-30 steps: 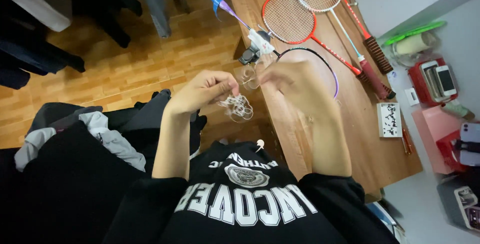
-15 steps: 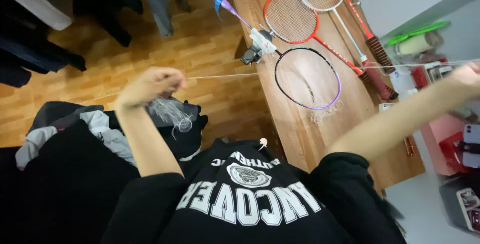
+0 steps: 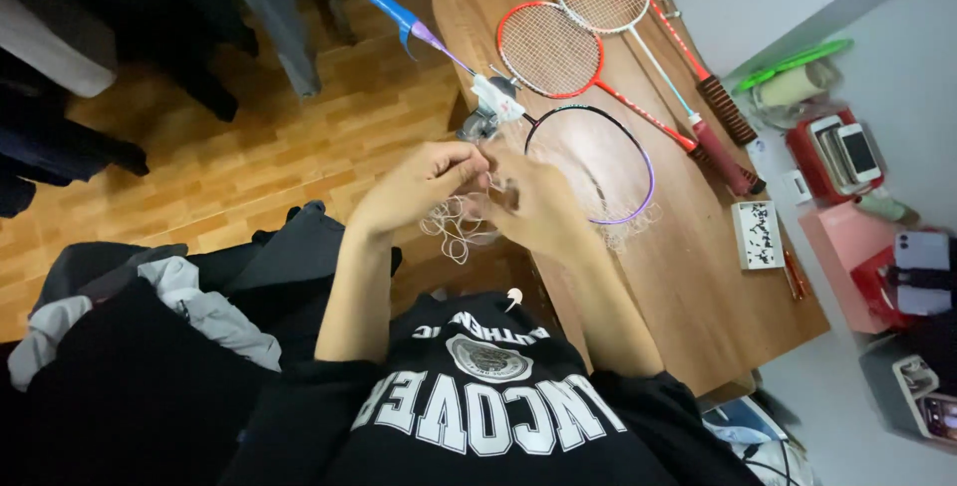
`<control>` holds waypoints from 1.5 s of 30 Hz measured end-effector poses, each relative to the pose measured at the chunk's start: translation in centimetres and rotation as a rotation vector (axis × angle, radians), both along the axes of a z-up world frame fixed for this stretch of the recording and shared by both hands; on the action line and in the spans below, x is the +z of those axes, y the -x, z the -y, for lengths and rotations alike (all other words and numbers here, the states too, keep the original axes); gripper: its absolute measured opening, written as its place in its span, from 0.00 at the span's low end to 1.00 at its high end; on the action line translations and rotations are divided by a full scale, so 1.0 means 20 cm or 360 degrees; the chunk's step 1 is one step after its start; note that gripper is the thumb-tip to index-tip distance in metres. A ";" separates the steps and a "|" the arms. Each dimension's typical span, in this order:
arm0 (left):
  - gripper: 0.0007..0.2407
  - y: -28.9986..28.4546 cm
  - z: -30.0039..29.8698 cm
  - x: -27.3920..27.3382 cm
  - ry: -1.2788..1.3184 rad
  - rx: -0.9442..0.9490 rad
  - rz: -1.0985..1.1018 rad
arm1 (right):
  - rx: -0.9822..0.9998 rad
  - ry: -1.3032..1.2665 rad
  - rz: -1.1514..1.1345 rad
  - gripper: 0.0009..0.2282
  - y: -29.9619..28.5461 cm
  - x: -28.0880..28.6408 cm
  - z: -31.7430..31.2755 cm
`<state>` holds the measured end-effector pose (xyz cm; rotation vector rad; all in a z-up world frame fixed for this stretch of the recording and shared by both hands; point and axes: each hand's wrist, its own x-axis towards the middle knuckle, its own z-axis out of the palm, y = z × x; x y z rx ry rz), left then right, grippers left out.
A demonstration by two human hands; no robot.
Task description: The person is sitting and working on stringing a badminton racket. They are handling a long white string, pulling it taut, and tying knots to secure it to the racket frame.
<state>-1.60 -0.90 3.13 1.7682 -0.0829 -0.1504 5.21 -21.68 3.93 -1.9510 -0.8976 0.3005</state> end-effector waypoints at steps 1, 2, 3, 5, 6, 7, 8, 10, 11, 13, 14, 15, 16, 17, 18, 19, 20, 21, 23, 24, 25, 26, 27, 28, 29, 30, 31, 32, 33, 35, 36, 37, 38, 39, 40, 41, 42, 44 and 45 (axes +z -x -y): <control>0.10 -0.01 0.00 -0.01 0.0083 0.0022 -0.0047 | 0.0076 0.0009 0.0067 0.15 0.00 -0.01 -0.01; 0.12 -0.02 0.00 -0.03 0.0165 0.0043 -0.0093 | 0.0152 0.0017 0.0133 0.14 0.00 -0.03 -0.03; 0.12 0.00 -0.03 0.00 0.0166 0.0051 -0.0100 | 0.0159 0.0017 0.0126 0.14 -0.08 -0.14 0.06; 0.09 0.05 -0.09 0.04 0.0203 -0.0023 -0.0026 | 0.0090 -0.0171 -0.0275 0.11 -0.24 -0.36 0.24; 0.09 0.09 -0.12 0.03 0.0205 -0.0013 -0.0031 | 0.0099 -0.0169 -0.0281 0.11 -0.30 -0.28 0.31; 0.10 0.12 -0.15 0.02 0.0271 -0.0088 -0.0093 | -0.0070 -0.0857 -0.0822 0.10 -0.37 -0.19 0.39; 0.10 0.15 -0.19 0.01 0.0338 -0.0163 -0.0155 | -0.0250 -0.1544 -0.1361 0.11 -0.44 -0.11 0.46; 0.10 0.20 -0.22 0.01 0.0362 -0.0159 -0.0194 | -0.0431 -0.1976 -0.1320 0.10 -0.62 -0.26 0.76; 0.11 0.22 -0.25 0.01 0.0377 -0.0158 -0.0218 | -0.0611 -0.2417 -0.1248 0.16 -0.73 -0.34 0.90; 0.11 0.26 -0.36 -0.11 0.0358 -0.0094 -0.0266 | -0.0453 -0.2218 -0.0657 0.08 -1.15 -0.61 1.49; 0.10 0.29 -0.42 -0.17 0.0342 -0.0036 -0.0319 | -0.0315 -0.1996 -0.0076 0.02 -1.28 -0.73 1.77; 0.10 0.34 -0.46 -0.24 0.0347 -0.0032 -0.0324 | -0.0315 -0.1992 -0.0083 0.02 -1.27 -0.73 1.81; 0.10 0.39 -0.51 -0.32 0.0407 0.0141 -0.0437 | -0.0465 -0.1941 0.0018 0.02 -1.27 -0.73 1.85; 0.09 0.43 -0.57 -0.39 0.0463 0.0313 -0.0538 | -0.0605 -0.1891 0.0130 0.03 -1.28 -0.72 1.88; 0.09 0.47 -0.65 -0.60 0.0464 0.0316 -0.0532 | -0.0599 -0.1892 0.0132 0.03 -1.26 -0.71 1.91; 0.10 0.53 -0.73 -0.80 0.0405 0.0523 -0.0564 | -0.0813 -0.1809 0.0292 0.04 -1.23 -0.71 1.94; 0.12 0.60 -0.81 -1.00 0.0344 0.0729 -0.0596 | -0.1022 -0.1717 0.0454 0.05 -1.20 -0.70 1.98; 0.12 0.59 -0.80 -1.05 0.0344 0.0721 -0.0593 | -0.1026 -0.1718 0.0462 0.05 -1.16 -0.69 2.02; 0.12 0.57 -0.77 -1.16 0.0628 0.0951 -0.0763 | -0.1438 -0.1510 0.0819 0.07 -1.09 -0.65 2.12; 0.12 0.49 -0.73 -1.11 0.0633 0.0939 -0.0765 | -0.1444 -0.1502 0.0829 0.07 -0.95 -0.58 1.94; 0.13 0.43 -0.68 -1.06 0.0509 0.0920 -0.0784 | -0.0926 -0.1768 0.0105 0.11 -0.77 -0.54 1.74; 0.15 0.37 -0.64 -1.01 0.0385 0.0898 -0.0802 | -0.0357 -0.1943 -0.0602 0.15 -0.53 -0.49 1.53; 0.15 0.33 -0.58 -0.91 0.0381 0.0895 -0.0809 | -0.0365 -0.1944 -0.0606 0.15 -0.44 -0.40 1.22; 0.17 0.29 -0.53 -0.81 0.0283 0.0758 -0.0682 | 0.0464 -0.1199 -0.0940 0.15 -0.25 -0.33 0.94; 0.20 0.24 -0.48 -0.71 0.0183 0.0616 -0.0550 | 0.1207 -0.0356 -0.1215 0.15 0.02 -0.26 0.74; 0.20 0.23 -0.40 -0.63 0.0178 0.0608 -0.0553 | 0.1199 -0.0363 -0.1216 0.15 0.05 -0.11 0.62; 0.15 0.21 -0.33 -0.55 0.0175 0.0587 -0.0423 | 0.1056 0.0309 -0.0531 0.17 0.06 0.03 0.49; 0.12 0.19 -0.26 -0.46 0.0172 0.0564 -0.0294 | 0.0849 0.0946 0.0170 0.20 0.08 0.17 0.35; 0.12 0.18 -0.21 -0.37 0.0172 0.0575 -0.0301 | 0.0862 0.0944 0.0165 0.20 0.08 0.18 0.32; 0.13 0.15 -0.11 -0.18 0.0042 0.0529 -0.0124 | 0.0261 0.0845 0.0816 0.27 0.06 0.18 0.26; 0.13 0.15 -0.07 -0.18 0.0043 0.0535 -0.0125 | 0.0267 0.0843 0.0817 0.27 0.04 0.10 0.19; 0.14 0.13 -0.03 -0.18 -0.0096 0.0490 -0.0062 | 0.0108 0.0556 0.0743 0.29 0.02 0.02 0.12; 0.15 0.12 0.02 -0.17 -0.0234 0.0445 0.0000 | -0.0048 0.0267 0.0666 0.31 0.00 -0.06 0.05; 0.15 0.11 0.07 -0.15 -0.0232 0.0440 0.0001 | -0.0052 0.0270 0.0667 0.31 0.02 -0.12 0.01; 0.14 0.09 0.12 -0.13 -0.0294 0.0477 -0.0029 | 0.0065 0.0295 0.0463 0.19 0.03 -0.17 -0.02; 0.14 0.07 0.16 -0.10 -0.0364 0.0522 -0.0052 | 0.0189 0.0309 0.0266 0.07 0.04 -0.22 -0.07; 0.14 0.08 0.14 -0.09 -0.0370 0.0527 -0.0045 | 0.0191 0.0302 0.0274 0.07 0.03 -0.23 -0.06; 0.15 0.08 0.09 -0.07 -0.0336 0.0639 0.0067 | 0.0318 0.0156 -0.0417 0.15 -0.01 -0.27 -0.04; 0.15 0.10 0.05 -0.07 -0.0333 0.0642 0.0061 | 0.0321 0.0160 -0.0422 0.15 -0.12 -0.31 0.10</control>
